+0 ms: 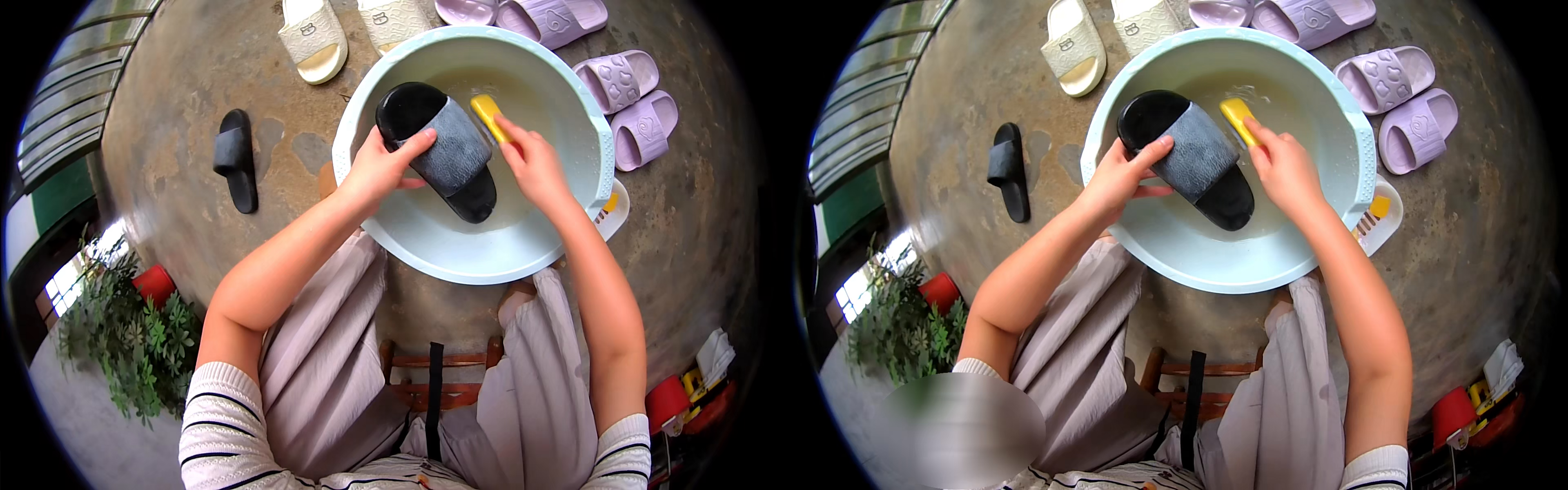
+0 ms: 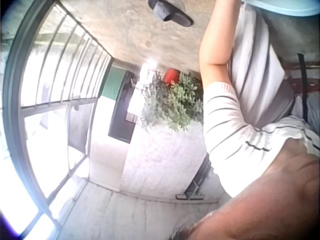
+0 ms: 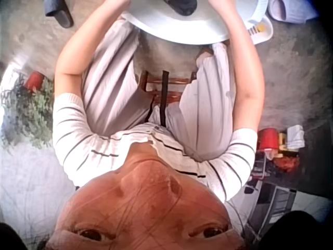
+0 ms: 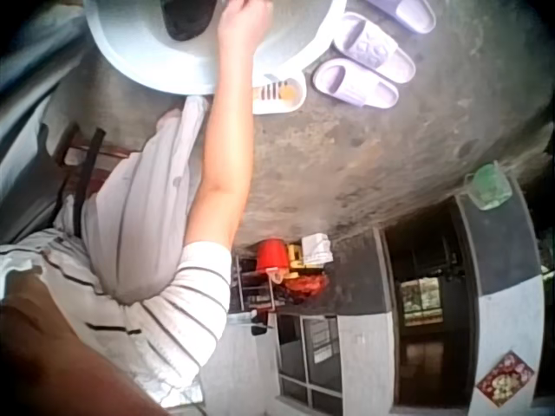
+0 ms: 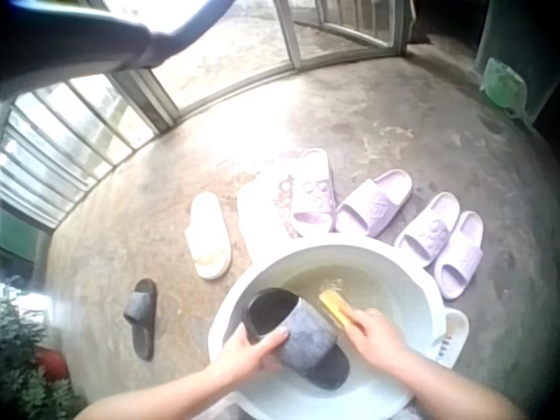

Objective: The person scrubs a white slipper and a black slipper with a yellow brush in a basin of water. They clean the soles and uppers of the slippers, rinsing them in the water between scrubbing sessions.

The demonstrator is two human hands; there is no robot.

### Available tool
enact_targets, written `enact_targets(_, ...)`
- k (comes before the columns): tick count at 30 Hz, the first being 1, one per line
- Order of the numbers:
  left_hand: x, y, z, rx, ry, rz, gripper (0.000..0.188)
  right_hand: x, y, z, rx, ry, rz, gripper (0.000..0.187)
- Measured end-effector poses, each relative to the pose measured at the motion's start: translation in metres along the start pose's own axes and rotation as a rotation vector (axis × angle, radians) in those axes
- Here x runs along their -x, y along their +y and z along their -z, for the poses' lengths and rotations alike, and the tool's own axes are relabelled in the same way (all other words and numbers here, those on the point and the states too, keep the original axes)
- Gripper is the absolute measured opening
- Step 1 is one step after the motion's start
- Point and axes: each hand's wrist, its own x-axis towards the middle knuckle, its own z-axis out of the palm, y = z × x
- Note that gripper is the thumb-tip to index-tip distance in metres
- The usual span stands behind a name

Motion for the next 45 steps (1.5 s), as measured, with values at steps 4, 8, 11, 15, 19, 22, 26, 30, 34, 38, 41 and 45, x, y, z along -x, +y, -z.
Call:
enact_targets(4, -0.005, -0.021, -0.005, -0.163, 0.131, -0.411, 0.079, 0.032, -0.043, 0.013, -0.266, 0.128, 0.189, 0.043)
enact_targets(8, -0.013, -0.021, -0.008, -0.680, 0.290, -0.764, 0.081, 0.058, -0.055, -0.011, -0.256, 0.139, 0.114, 0.044)
enact_targets(11, -0.009, -0.025, -0.009, -0.971, 0.250, -0.731, 0.095, 0.066, -0.061, -0.018, -0.266, 0.170, 0.079, 0.044)
enact_targets(15, -0.001, -0.024, -0.030, -0.971, 0.271, -0.686, 0.093, 0.071, -0.057, -0.013, -0.246, 0.163, 0.077, 0.044)
enact_targets(19, -0.011, -0.031, -0.038, -1.141, 0.348, -1.022, 0.076, 0.073, -0.060, -0.014, -0.216, 0.088, 0.110, 0.042)
enact_targets(22, -0.018, -0.041, -0.045, -0.977, 0.217, -0.914, 0.066, 0.080, -0.060, -0.025, -0.158, 0.130, 0.128, 0.042)
enact_targets(26, -0.031, -0.026, -0.032, -1.046, 0.214, -0.675, 0.104, 0.071, -0.055, -0.016, -0.159, 0.134, 0.064, 0.041)
enact_targets(30, -0.042, -0.022, -0.029, -1.177, 0.139, -0.679, 0.105, 0.066, -0.050, -0.016, -0.179, 0.141, 0.119, 0.042)
enact_targets(34, -0.044, -0.020, -0.029, -1.113, 0.148, -0.718, 0.097, 0.059, -0.040, -0.023, -0.104, 0.208, 0.115, 0.043)
enact_targets(38, -0.041, -0.025, -0.042, -0.946, 0.124, -0.683, 0.093, 0.007, -0.022, -0.021, 0.048, 0.344, 0.138, 0.044)
enact_targets(41, -0.037, -0.022, -0.036, -0.940, 0.106, -0.701, 0.090, 0.024, -0.025, -0.027, -0.035, 0.320, 0.104, 0.045)
enact_targets(45, -0.030, -0.029, -0.027, -0.946, 0.131, -0.761, 0.084, 0.088, -0.047, -0.031, -0.145, 0.192, 0.135, 0.046)
